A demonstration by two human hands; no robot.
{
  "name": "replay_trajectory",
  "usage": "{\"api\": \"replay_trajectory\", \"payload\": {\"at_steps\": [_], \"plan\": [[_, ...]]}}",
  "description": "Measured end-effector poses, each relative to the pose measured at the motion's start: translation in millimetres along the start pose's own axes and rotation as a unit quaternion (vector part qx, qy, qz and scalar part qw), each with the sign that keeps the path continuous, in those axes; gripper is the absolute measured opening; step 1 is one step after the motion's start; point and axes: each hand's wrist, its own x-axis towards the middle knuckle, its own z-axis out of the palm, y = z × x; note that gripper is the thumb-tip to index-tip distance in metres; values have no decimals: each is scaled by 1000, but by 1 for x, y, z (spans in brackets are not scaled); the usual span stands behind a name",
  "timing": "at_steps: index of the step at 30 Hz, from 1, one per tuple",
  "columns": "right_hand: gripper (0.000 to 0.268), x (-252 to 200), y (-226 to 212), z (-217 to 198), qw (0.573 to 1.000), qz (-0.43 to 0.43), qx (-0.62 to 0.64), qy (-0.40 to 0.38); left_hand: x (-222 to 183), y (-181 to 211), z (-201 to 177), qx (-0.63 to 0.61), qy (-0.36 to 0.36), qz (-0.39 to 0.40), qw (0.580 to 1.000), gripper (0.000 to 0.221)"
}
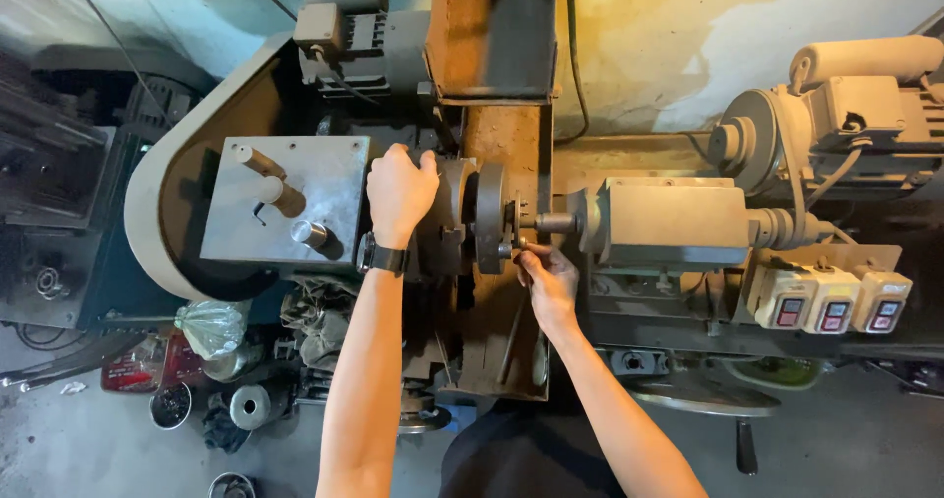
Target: Operating a lathe machine to process a metal gear or component.
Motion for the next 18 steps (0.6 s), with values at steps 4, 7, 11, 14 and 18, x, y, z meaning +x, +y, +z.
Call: {"api": "replay_trajectory", "payload": {"at_steps": [4,7,11,14,18], "plan": [[19,-12,-14,-1,999,-14,31,-7,-19,5,-15,-22,10,19,1000,44],[16,-18,-14,-9,999,-40,-7,19,-45,10,-29,-85,53,35,994,42],[16,-20,-25,0,999,-23,38,29,-86,10,-38,-196,138,88,967,42],[15,-16,-34,11,998,-16,58,28,-107,4,-40,-225,166,142,950,46],[16,-10,-36,23,996,19,79,39,-104,-4,-37,-186,126,134,965,53]]}}
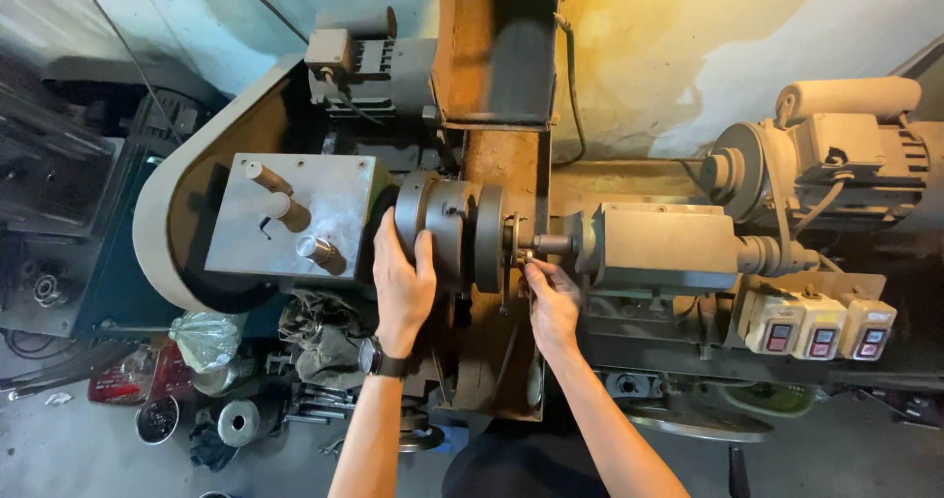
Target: Operating a lathe machine to process a metal gear or component.
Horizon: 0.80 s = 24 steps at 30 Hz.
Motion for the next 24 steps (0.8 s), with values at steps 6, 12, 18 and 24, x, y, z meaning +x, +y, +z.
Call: {"api": "replay_trajectory", "payload": {"at_steps": [6,12,18,24], "plan": [[15,6,16,-8,1000,-2,-20,-21,37,-1,14,73,-38,-75,994,48],[10,1,11,-4,996,8,-85,-35,28,5,12,3,11,-85,996,44],[11,-6,10,3,997,-20,-78,-15,24,-1,13,-6,14,-65,998,44],[15,-13,-1,-11,997,-59,-44,19,-13,-1,14,-70,107,-18,992,44]]}}
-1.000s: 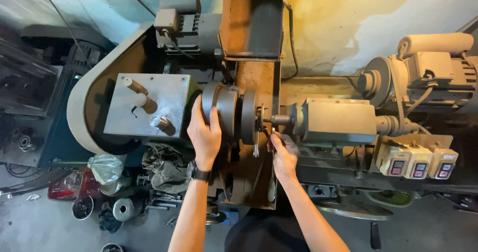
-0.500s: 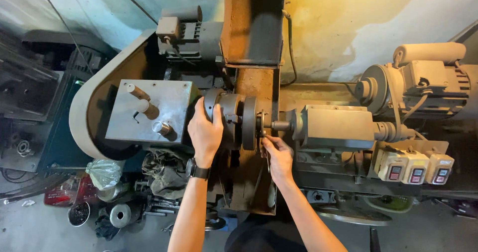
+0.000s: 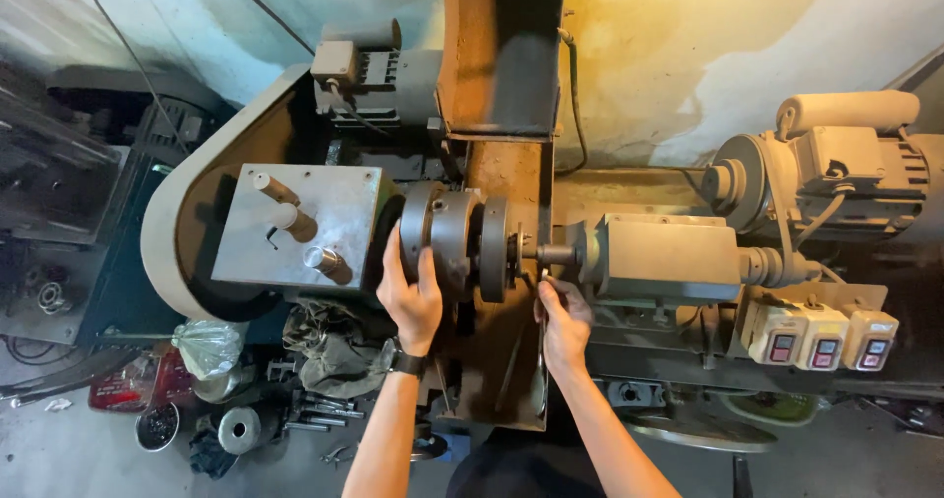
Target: Operating a lathe machine to process a metal gear or component.
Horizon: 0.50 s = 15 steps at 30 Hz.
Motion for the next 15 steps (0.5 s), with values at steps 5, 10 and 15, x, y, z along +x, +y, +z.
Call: {"api": "replay_trajectory", "payload": {"at_steps": [5,10,15], "plan": [[15,4,2,-2,998,19,-48,33,-75,-56,2,-29,32,41,998,56],[18,7,-1,10,1000,12,-5,-1,-15,-4,-16,-6,-16,100,995,62],[17,9,8,16,999,44,-12,-29,45,11,3,97,-152,-141,973,47]]}}
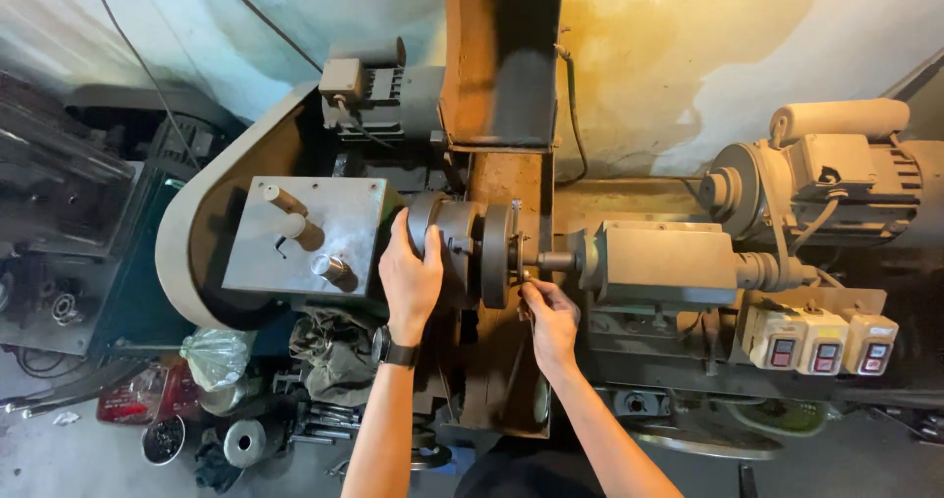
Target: Operating a lathe machine to process a metal gear or component.
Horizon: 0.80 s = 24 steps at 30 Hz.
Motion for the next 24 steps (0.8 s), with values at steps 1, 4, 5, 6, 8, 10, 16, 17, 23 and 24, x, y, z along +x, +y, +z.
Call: {"api": "replay_trajectory", "payload": {"at_steps": [1,4,5,6,8,10,16,17,23,24], "plan": [[17,1,2,0,1000,-1,1,1,-3,-2,2,0,-1,1,1000,47],[14,4,9,-5,1000,10,-1,3,-14,-9,7,-29,67,56,996,45],[14,6,11,-6,1000,6,-21,2,-17,-10,7,-37,87,86,992,44],[14,7,12,-8,999,1,-42,0,-20,-12,8,-45,107,115,987,44],[13,8,13,-8,998,-12,-56,-7,-22,-12,7,-49,109,127,985,44],[13,8,14,-6,997,-24,-70,-17,-21,-11,6,-52,113,139,982,44],[10,-11,19,-15,999,-43,-21,9,-14,-10,4,-36,75,82,993,44],[9,-19,22,-23,994,-54,-88,48,-13,-12,5,-26,87,101,991,44],[20,-58,43,-72,981,-21,-178,74,-15,-4,4,-36,89,97,991,44],[25,-59,39,-76,980,-71,-181,44,-12,-2,4,-46,97,115,988,46]]}}
